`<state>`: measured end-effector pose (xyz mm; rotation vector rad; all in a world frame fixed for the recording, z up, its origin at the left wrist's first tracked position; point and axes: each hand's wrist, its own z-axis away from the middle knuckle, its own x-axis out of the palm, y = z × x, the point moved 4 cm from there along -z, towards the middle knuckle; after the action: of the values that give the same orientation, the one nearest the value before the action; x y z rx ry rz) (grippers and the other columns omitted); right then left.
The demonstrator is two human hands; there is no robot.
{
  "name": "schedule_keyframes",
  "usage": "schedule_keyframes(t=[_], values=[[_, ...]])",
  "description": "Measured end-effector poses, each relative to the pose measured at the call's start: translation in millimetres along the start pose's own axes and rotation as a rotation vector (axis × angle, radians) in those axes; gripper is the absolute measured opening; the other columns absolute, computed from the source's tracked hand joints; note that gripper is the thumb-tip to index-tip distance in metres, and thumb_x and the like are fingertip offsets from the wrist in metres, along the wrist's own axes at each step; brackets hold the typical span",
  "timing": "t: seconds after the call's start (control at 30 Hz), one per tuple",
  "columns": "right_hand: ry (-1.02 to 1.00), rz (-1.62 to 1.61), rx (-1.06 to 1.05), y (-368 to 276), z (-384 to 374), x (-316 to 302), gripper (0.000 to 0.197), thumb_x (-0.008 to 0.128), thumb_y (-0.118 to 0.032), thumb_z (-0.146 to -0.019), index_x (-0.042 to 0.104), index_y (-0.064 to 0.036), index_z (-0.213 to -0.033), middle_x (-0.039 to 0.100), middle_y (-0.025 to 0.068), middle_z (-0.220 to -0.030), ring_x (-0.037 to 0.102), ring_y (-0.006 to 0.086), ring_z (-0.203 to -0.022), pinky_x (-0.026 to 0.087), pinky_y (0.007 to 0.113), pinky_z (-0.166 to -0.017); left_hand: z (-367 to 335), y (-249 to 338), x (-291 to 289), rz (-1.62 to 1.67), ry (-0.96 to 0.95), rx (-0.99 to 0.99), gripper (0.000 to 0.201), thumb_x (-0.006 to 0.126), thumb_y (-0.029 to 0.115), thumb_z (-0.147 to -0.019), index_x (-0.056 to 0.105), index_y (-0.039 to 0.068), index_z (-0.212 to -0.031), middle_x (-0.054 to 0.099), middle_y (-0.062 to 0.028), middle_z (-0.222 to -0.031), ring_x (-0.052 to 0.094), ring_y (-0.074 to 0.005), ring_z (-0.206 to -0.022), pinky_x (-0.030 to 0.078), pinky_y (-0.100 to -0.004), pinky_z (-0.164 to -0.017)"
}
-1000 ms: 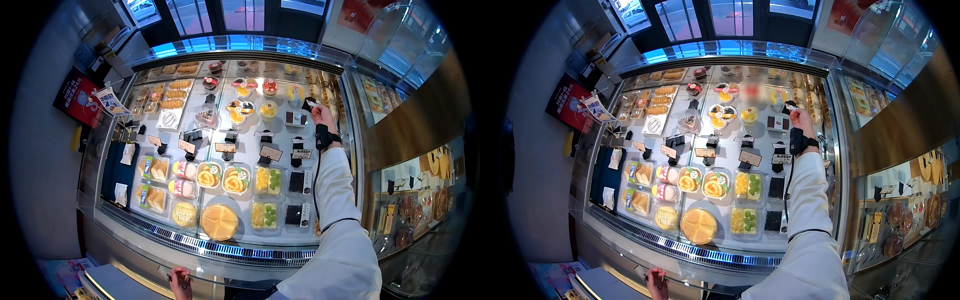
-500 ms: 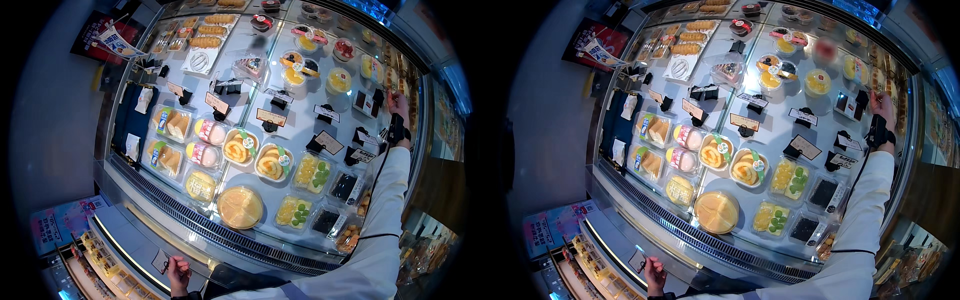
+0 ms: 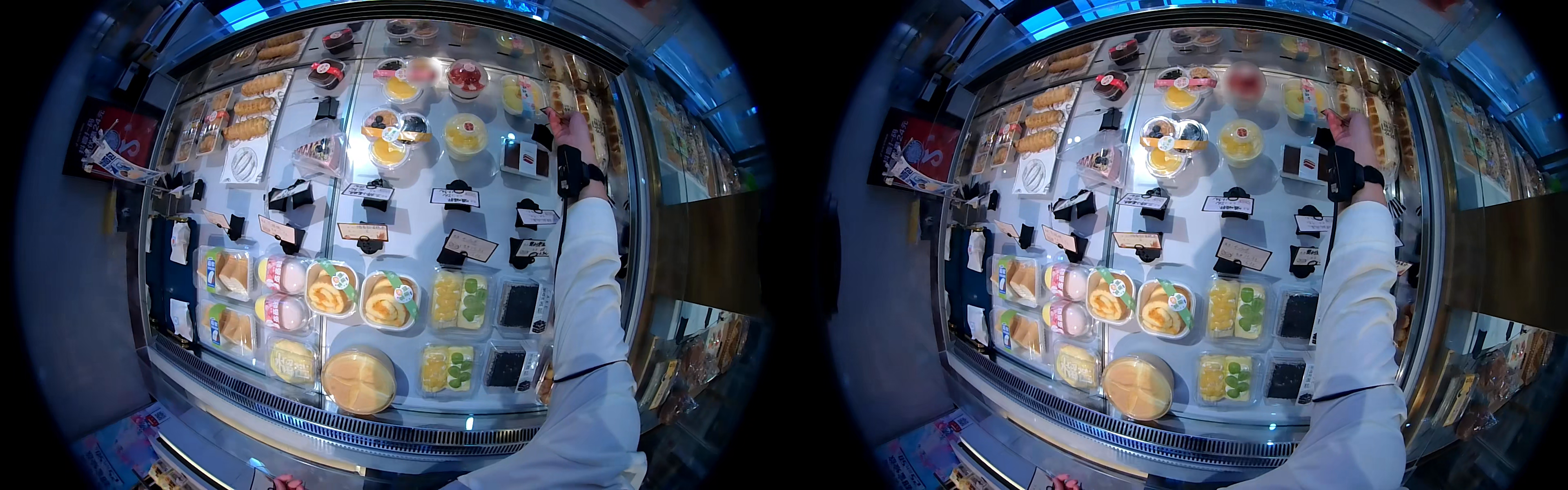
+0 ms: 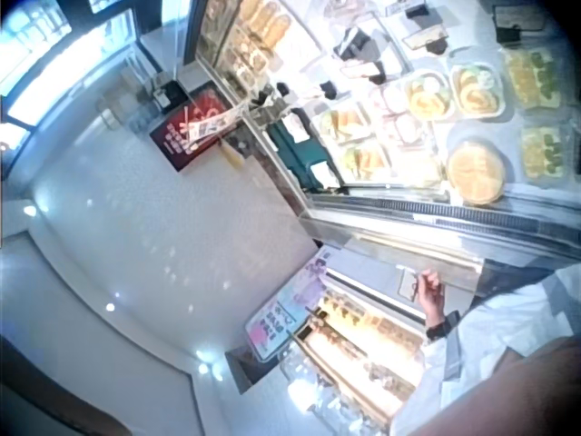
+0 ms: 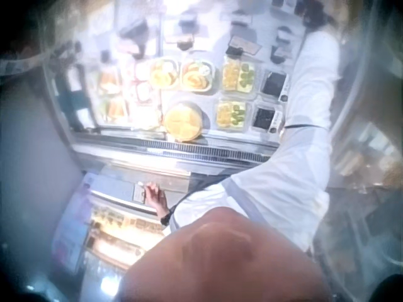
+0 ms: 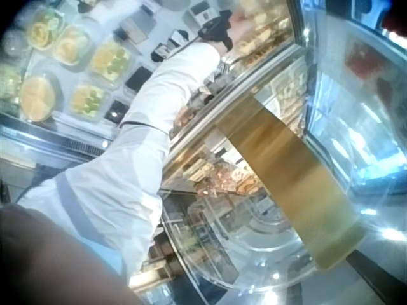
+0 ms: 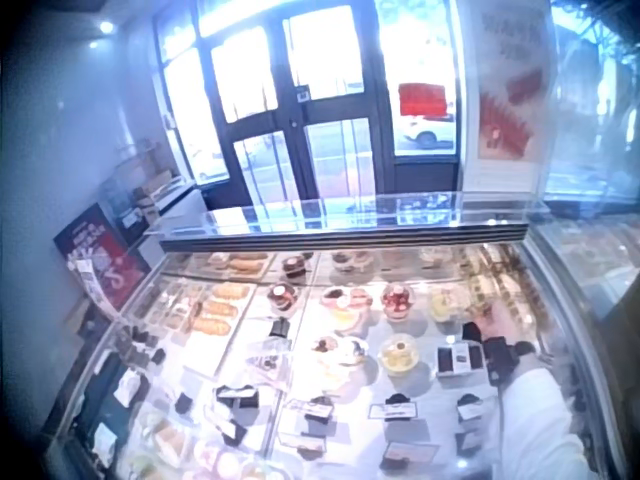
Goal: The person retrieves a stack of small rectangular cards from a desk drawer and sorts them on the counter. They then attach rubber bands to the cards and walk to a glass display case to place the cards among various baked goods.
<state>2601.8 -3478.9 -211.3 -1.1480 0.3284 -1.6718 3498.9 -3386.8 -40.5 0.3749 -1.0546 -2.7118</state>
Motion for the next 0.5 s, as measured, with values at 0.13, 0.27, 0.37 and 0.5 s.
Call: schedule_keyframes(t=[0.13,0.27,0.37,0.5], values=[[-0.022,0.015,0.053,16.1,11.1,21.5,0.021,0.038,0.002,-0.083,0.041,0.014,-0.1,0.057,0.0306,-0.098,0.065,0.0296,-0.079,0.06,0.027,-0.065,4.1,-8.3,-1.3,0.025,0.067,0.001,0.02,0.053,0.036,-0.093,0.056,0.016,-0.095,0.053,0.0058,-0.072,0.044,-0.0052,-0.06,0.029,-0.0201,-0.046],[-0.07,0.085,0.106,22.3,7.0,28.6,0.022,0.039,0.004,-0.079,0.038,0.0141,-0.099,0.057,0.0321,-0.098,0.065,0.03,-0.077,0.06,0.027,-0.063,5.2,-8.5,-5.4,0.036,0.035,-0.002,0.02,0.052,0.035,-0.094,0.055,0.016,-0.096,0.051,0.0062,-0.072,0.043,-0.0046,-0.06,0.028,-0.0194,-0.046],[-0.17,0.087,0.081,20.1,-0.4,29.5,0.021,0.039,0.002,-0.077,0.038,0.0155,-0.094,0.059,0.0307,-0.091,0.066,0.03,-0.068,0.06,0.028,-0.062,0.5,-9.4,-7.0,0.021,0.048,0.012,0.021,0.051,0.036,-0.094,0.055,0.015,-0.097,0.049,0.0064,-0.071,0.042,-0.0043,-0.059,0.028,-0.0187,-0.045],[-0.058,0.05,0.113,38.2,3.1,22.5,0.015,0.042,0.007,-0.077,0.042,0.0124,-0.091,0.06,0.0303,-0.092,0.066,0.0279,-0.074,0.059,0.025,-0.066,3.0,-8.9,-2.7,0.02,0.075,0.016,0.022,0.051,0.036,-0.094,0.055,0.014,-0.099,0.049,0.0061,-0.071,0.043,-0.0048,-0.059,0.029,-0.019,-0.044]])
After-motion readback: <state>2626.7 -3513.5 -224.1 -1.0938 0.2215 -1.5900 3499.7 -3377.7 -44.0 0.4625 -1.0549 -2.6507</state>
